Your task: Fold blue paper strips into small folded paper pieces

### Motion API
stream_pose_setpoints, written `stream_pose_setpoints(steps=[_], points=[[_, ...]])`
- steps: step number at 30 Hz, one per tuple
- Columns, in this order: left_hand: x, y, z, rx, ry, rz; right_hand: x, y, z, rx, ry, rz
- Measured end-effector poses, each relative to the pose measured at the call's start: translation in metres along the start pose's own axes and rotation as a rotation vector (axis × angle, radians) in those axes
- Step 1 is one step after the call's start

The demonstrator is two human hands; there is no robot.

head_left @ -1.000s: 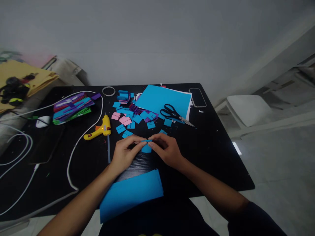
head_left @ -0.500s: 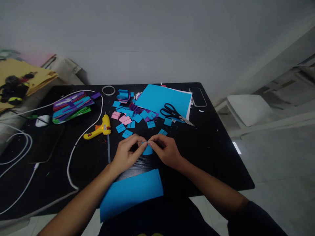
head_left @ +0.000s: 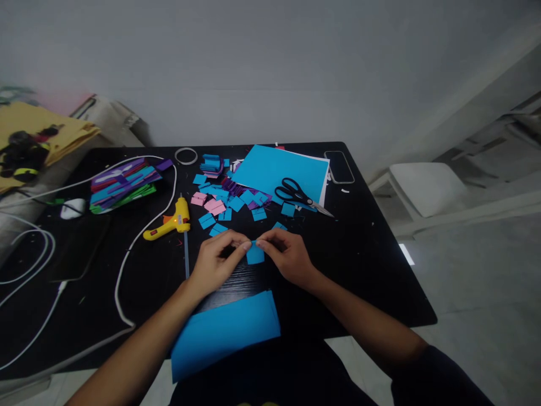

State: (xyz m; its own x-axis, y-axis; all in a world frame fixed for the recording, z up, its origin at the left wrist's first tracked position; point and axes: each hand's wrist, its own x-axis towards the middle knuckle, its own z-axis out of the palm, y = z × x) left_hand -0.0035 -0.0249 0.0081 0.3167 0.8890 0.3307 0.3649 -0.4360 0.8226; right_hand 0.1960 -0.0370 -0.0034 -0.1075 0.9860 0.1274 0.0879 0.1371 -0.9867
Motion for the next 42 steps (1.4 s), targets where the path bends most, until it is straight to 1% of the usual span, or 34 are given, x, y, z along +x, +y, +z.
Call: stream_pose_setpoints(steps=[3,6,13,15,18,20,24,27,30,34,38,42], points=[[-0.0003,0.0006,-0.0007,0.024,0.015,0.022,-0.0001,0.0001,0.0002,0.002,0.007,0.004],[-0.0007,0.0004,0.0006,0.026,0.042,0.007,0.0003,0.0015,0.0000,-0.009,0.006,0.005],[0.0038,-0.0062,0.0037,-0.055,0.046,-0.138,0.0028,0.0034,0.0005,0.050,0.018,0.058],[0.0047,-0.0079,0.0036,-0.096,0.049,-0.170,0.0029,0.0020,0.0010,0.132,-0.012,0.079],[0.0044,-0.0089,0.0042,-0.148,0.049,-0.194,0.0020,0.0004,0.0027,0.278,-0.098,0.111],[0.0035,-0.0086,0.0054,-0.151,0.049,-0.196,0.0007,0.0008,0.0043,0.312,-0.127,0.125],[0.0012,-0.0072,0.0077,-0.102,0.033,-0.174,-0.0021,0.0020,0.0065,0.245,-0.111,0.122],[0.0001,-0.0062,0.0067,-0.070,0.005,-0.147,-0.0034,0.0008,0.0060,0.160,-0.121,0.079],[-0.0006,-0.0056,0.0031,-0.011,-0.015,-0.122,-0.0042,-0.0007,0.0053,0.136,-0.112,0.041],[-0.0018,-0.0065,-0.0009,0.027,-0.073,-0.048,-0.0054,-0.0013,0.0048,0.096,-0.094,-0.030],[-0.0024,-0.0067,0.0005,0.078,-0.048,-0.019,-0.0055,-0.0030,0.0034,-0.022,-0.060,-0.136],[-0.0007,-0.0040,0.0026,0.071,-0.042,-0.049,-0.0042,-0.0057,0.0015,-0.070,-0.034,-0.150]])
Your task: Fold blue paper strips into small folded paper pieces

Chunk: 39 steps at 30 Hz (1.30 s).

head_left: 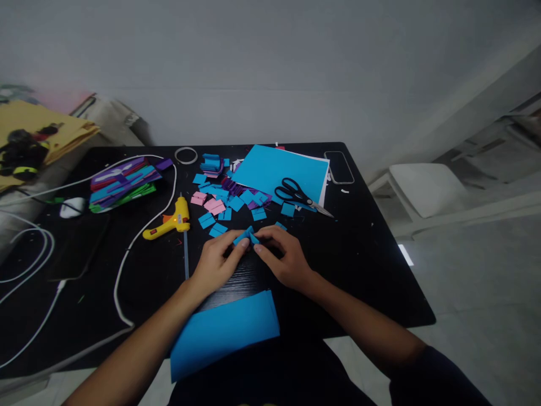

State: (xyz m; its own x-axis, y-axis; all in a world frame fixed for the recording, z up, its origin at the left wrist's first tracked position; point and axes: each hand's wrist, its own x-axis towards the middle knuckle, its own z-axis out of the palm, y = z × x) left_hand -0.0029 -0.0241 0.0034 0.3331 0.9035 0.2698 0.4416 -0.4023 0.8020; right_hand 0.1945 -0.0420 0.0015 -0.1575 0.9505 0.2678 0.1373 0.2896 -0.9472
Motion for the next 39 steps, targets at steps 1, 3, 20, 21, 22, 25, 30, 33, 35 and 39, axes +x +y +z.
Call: stream_pose_setpoints(steps=[1,3,20,21,22,25,30,33,35,39], points=[[0.000,0.000,0.000,-0.004,0.003,-0.004,0.000,0.000,0.000,0.003,0.001,-0.001],[0.001,0.000,0.001,-0.006,0.010,-0.001,0.001,0.000,0.000,0.005,0.000,-0.011],[0.001,0.003,-0.002,-0.051,-0.054,0.015,0.005,0.006,0.003,0.281,-0.048,0.298],[0.001,0.003,-0.003,-0.070,-0.055,0.012,0.007,0.006,0.001,0.315,-0.064,0.327],[0.002,0.002,-0.003,-0.087,-0.053,0.003,0.008,0.006,0.000,0.345,-0.072,0.356],[0.001,0.001,-0.002,-0.115,-0.033,-0.042,0.010,0.005,-0.004,0.402,-0.066,0.409],[-0.001,-0.001,0.001,-0.214,0.008,-0.141,0.011,0.005,-0.005,0.411,-0.034,0.421],[0.000,-0.001,0.002,-0.268,0.006,-0.169,0.010,0.006,-0.006,0.404,-0.024,0.427],[0.001,0.000,0.002,-0.261,-0.003,-0.170,0.010,0.006,-0.006,0.390,-0.022,0.422],[0.002,-0.001,0.000,-0.238,-0.026,-0.193,0.011,0.007,-0.006,0.402,-0.003,0.417]])
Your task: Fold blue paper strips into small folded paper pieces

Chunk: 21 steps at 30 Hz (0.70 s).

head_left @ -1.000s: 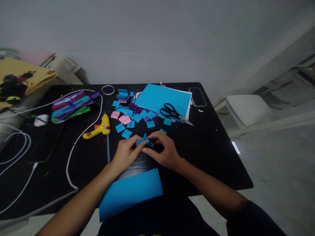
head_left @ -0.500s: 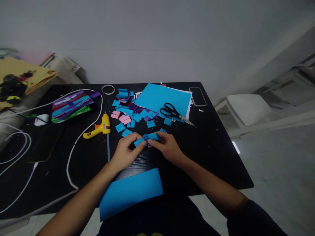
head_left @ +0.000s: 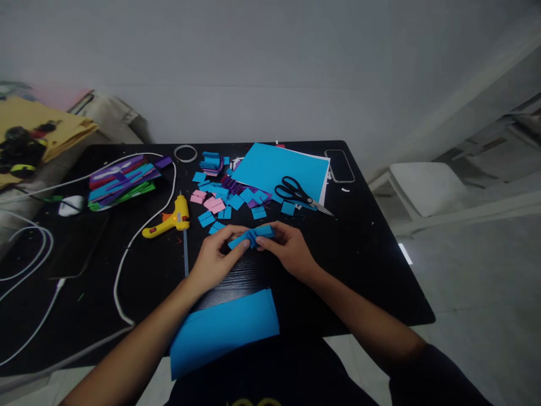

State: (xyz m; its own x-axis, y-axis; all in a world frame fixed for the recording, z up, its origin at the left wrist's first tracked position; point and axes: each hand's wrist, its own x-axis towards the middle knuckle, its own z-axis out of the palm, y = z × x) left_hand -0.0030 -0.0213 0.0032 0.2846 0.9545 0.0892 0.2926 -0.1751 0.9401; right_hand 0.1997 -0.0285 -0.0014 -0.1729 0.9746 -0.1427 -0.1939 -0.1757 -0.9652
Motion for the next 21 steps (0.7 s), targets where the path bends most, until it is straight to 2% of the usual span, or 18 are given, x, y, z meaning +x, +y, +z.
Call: stream_pose_setpoints(steps=[5,9,16,21], points=[[0.000,-0.002,-0.003,-0.008,-0.005,-0.051,0.001,-0.002,0.000,0.025,0.013,-0.021],[0.000,0.002,-0.004,-0.038,-0.010,-0.080,0.000,-0.007,-0.001,0.050,-0.005,0.017],[0.003,0.008,-0.010,-0.082,0.017,-0.091,0.001,-0.008,-0.003,0.121,0.113,0.039],[0.005,0.008,-0.011,-0.131,0.026,-0.068,0.002,-0.009,-0.004,0.124,0.138,0.040]])
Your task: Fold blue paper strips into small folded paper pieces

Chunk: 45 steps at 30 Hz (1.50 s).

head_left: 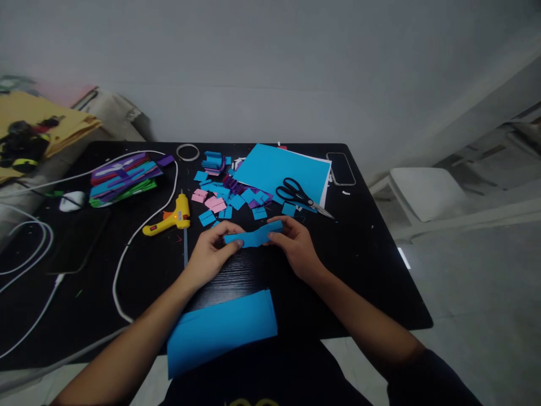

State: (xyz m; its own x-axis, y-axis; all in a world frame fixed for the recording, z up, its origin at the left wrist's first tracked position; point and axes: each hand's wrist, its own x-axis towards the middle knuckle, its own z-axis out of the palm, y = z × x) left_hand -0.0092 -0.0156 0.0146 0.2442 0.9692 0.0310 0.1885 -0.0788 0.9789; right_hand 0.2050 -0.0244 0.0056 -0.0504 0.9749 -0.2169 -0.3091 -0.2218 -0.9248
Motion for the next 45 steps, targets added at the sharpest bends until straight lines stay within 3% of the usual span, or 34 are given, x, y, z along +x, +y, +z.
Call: stream_pose_setpoints(steps=[9,15,23,39,45], points=[[0.001,0.001,0.001,0.147,0.091,0.232,-0.001,-0.002,-0.004,-0.167,-0.055,-0.175],[-0.001,-0.005,0.000,0.281,0.104,0.311,0.003,0.002,-0.004,-0.100,-0.057,-0.027],[-0.002,-0.007,0.000,0.295,0.123,0.321,0.006,0.003,-0.006,0.083,-0.093,0.083],[-0.002,-0.004,0.000,0.308,0.186,0.366,0.004,0.003,-0.005,0.002,-0.029,0.044],[0.000,-0.013,0.005,-0.007,0.180,0.199,0.004,0.004,-0.005,-0.045,-0.025,0.034]])
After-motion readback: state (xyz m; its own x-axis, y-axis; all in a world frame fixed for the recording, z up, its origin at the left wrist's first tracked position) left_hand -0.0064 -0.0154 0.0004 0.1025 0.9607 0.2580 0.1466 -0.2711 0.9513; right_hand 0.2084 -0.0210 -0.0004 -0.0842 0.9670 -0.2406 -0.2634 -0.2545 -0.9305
